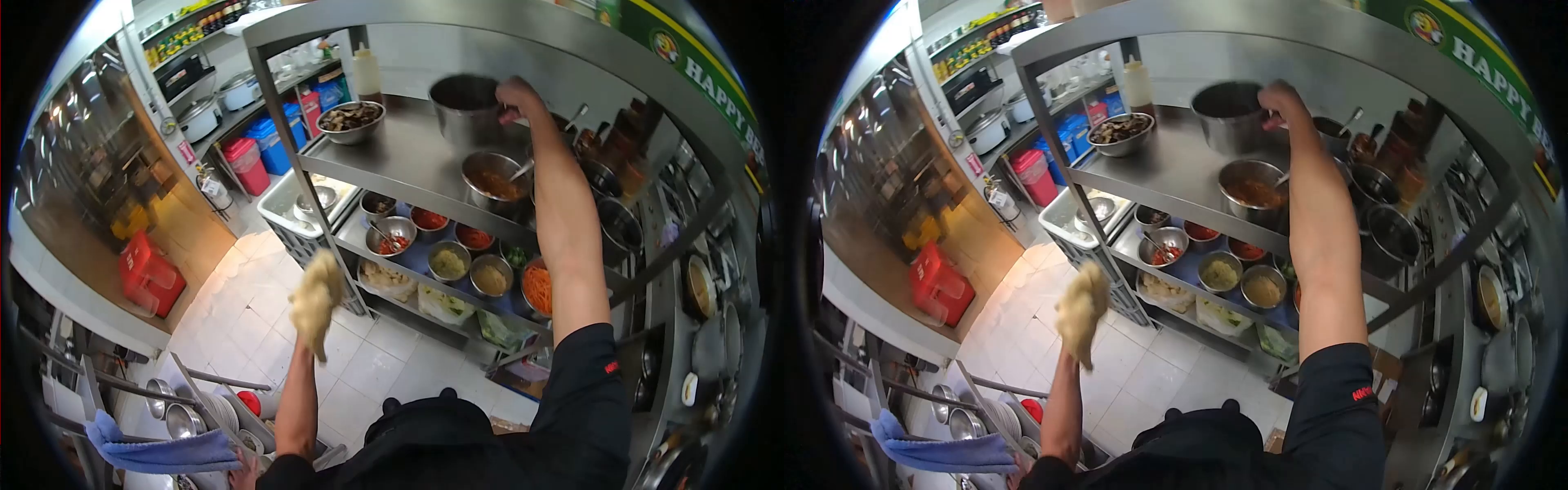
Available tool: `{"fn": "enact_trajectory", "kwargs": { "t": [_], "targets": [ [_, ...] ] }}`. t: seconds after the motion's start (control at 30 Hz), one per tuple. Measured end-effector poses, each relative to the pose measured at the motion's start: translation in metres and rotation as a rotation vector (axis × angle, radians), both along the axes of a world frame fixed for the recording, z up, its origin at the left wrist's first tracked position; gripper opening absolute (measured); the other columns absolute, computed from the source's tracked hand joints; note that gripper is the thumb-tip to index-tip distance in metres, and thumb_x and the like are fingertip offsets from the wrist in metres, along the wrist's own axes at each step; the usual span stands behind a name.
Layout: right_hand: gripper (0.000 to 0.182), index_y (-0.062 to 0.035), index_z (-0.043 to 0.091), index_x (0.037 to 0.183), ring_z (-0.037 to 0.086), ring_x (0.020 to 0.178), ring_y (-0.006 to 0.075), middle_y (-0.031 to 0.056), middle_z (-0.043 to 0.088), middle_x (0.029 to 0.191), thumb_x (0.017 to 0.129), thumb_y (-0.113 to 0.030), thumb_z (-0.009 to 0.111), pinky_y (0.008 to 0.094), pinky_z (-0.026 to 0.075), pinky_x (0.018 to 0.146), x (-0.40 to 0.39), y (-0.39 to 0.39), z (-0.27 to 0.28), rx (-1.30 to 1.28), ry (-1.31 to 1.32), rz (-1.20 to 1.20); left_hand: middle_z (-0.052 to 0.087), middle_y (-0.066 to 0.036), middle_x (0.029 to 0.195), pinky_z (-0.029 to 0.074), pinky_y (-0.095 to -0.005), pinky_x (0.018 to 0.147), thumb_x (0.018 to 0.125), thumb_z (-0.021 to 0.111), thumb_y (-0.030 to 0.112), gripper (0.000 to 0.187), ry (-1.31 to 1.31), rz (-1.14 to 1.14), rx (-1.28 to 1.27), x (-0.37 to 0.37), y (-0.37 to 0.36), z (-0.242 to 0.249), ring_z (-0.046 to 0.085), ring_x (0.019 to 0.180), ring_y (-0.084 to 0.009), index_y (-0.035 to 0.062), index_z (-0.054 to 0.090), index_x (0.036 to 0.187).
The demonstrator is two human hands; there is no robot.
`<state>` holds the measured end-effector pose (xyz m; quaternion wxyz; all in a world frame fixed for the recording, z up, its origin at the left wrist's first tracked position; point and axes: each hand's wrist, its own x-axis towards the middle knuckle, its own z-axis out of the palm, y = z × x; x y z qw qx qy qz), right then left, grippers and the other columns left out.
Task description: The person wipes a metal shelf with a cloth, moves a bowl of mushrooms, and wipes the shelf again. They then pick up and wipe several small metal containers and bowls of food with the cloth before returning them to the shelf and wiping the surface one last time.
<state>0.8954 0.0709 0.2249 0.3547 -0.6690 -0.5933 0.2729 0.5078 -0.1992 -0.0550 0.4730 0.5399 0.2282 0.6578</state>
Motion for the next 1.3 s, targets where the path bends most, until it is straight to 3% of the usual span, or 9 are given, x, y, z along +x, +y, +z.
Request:
{"fn": "enact_trajectory", "kwargs": {
  "t": [0.03, 0.07, 0.17, 0.3, 0.63, 0.93, 0.97, 1.1, 1.3],
  "targets": [
    [0.024, 0.0113, 0.055, 0.092, 0.065, 0.057, 0.0308, 0.0252, 0.06, 0.08, 0.078, -0.005, 0.045, 0.0369, 0.052, 0.044, 0.003, -0.016, 0.011, -0.004, 0.002, -0.021, 0.057, -0.004, 0.079, 0.042, -0.0215, 0.056, 0.091, 0.043, 0.011, 0.02, 0.26, 0.724, 0.123, 0.017, 0.025, 0.022, 0.053, 0.065, -0.0094, -0.0015, 0.055, 0.102],
    [0.025, 0.0122, 0.054, 0.092, 0.064, 0.055, 0.0299, 0.0245, 0.06, 0.08, 0.079, -0.007, 0.046, 0.0337, 0.051, 0.043, 0.006, -0.031, 0.022, 0.04, 0.103, 0.017, 0.052, -0.006, 0.115, 0.043, -0.0307, 0.082, 0.091, 0.041, 0.012, 0.026, 0.195, 0.493, -0.133, 0.023, 0.033, 0.062, 0.053, 0.094, -0.0198, -0.0037, 0.049, 0.11],
    [0.025, 0.011, 0.053, 0.091, 0.062, 0.053, 0.0284, 0.0201, 0.059, 0.076, 0.08, -0.01, 0.047, 0.0314, 0.05, 0.043, 0.013, -0.098, 0.055, 0.148, 0.183, 0.031, 0.06, -0.015, 0.098, 0.045, -0.0378, 0.083, 0.073, 0.051, -0.005, 0.026, 0.457, 1.036, 0.583, 0.051, 0.105, 0.102, 0.057, 0.089, -0.0326, -0.0036, 0.059, 0.098],
    [0.015, 0.0019, 0.053, 0.077, 0.054, 0.054, 0.0188, 0.0057, 0.048, 0.06, 0.075, -0.012, 0.051, 0.0324, 0.043, 0.047, 0.028, -0.22, 0.055, 0.359, 0.012, -0.009, 0.06, -0.014, 0.096, 0.046, -0.0317, 0.079, 0.078, 0.054, 0.003, 0.025, 0.55, 1.518, 0.38, 0.159, 0.166, 0.023, 0.058, 0.091, -0.026, 0.0043, 0.06, 0.102],
    [0.01, -0.0036, 0.048, 0.07, 0.037, 0.062, 0.0044, -0.0049, 0.043, 0.066, 0.07, -0.011, 0.055, 0.0229, 0.032, 0.053, 0.099, -0.481, -0.056, 0.061, 0.054, -0.144, 0.06, -0.013, 0.097, 0.047, -0.0321, 0.078, 0.078, 0.054, 0.0, 0.025, 0.734, -0.198, 0.575, 0.371, -0.063, -0.006, 0.058, 0.092, -0.0259, 0.0039, 0.06, 0.102],
    [0.015, 0.0017, 0.056, 0.086, 0.049, 0.067, 0.0089, 0.0048, 0.055, 0.07, 0.074, -0.005, 0.05, 0.0275, 0.042, 0.06, 0.086, -0.434, -0.264, 0.018, 0.451, -0.1, 0.059, -0.009, 0.101, 0.047, -0.0301, 0.076, 0.078, 0.053, -0.001, 0.029, 0.749, 0.315, -0.068, 0.248, -0.123, -0.033, 0.056, 0.094, -0.0269, 0.0027, 0.055, 0.107],
    [0.016, 0.0027, 0.055, 0.087, 0.052, 0.067, 0.0106, 0.0076, 0.056, 0.069, 0.075, -0.005, 0.049, 0.0297, 0.044, 0.061, 0.07, -0.417, -0.287, 0.028, 0.418, -0.079, 0.056, -0.012, 0.106, 0.045, -0.0328, 0.08, 0.078, 0.059, 0.009, 0.041, 0.581, 0.061, -0.96, 0.241, -0.15, -0.002, 0.054, 0.096, -0.0272, 0.0041, 0.048, 0.117],
    [0.014, 0.0056, 0.047, 0.082, 0.06, 0.079, 0.0387, 0.0258, 0.058, 0.072, 0.076, -0.007, 0.047, 0.0452, 0.046, 0.071, -0.005, -0.394, -0.283, -0.223, 0.256, 0.099, 0.049, -0.014, 0.118, 0.043, -0.0331, 0.089, 0.075, 0.065, 0.011, 0.052, 0.966, 0.889, -0.073, 0.212, -0.141, -0.061, 0.048, 0.111, -0.0247, 0.0012, 0.045, 0.122],
    [0.018, 0.0053, 0.055, 0.081, 0.056, 0.081, 0.0445, 0.0283, 0.058, 0.081, 0.072, -0.009, 0.049, 0.0482, 0.044, 0.074, -0.029, -0.349, -0.225, -0.081, -0.085, 0.757, 0.056, -0.013, 0.113, 0.043, -0.035, 0.093, 0.084, 0.057, 0.014, 0.039, -0.228, -0.179, -0.566, 0.135, -0.133, -0.006, 0.055, 0.103, -0.0216, 0.0004, 0.049, 0.119]
  ]
}}
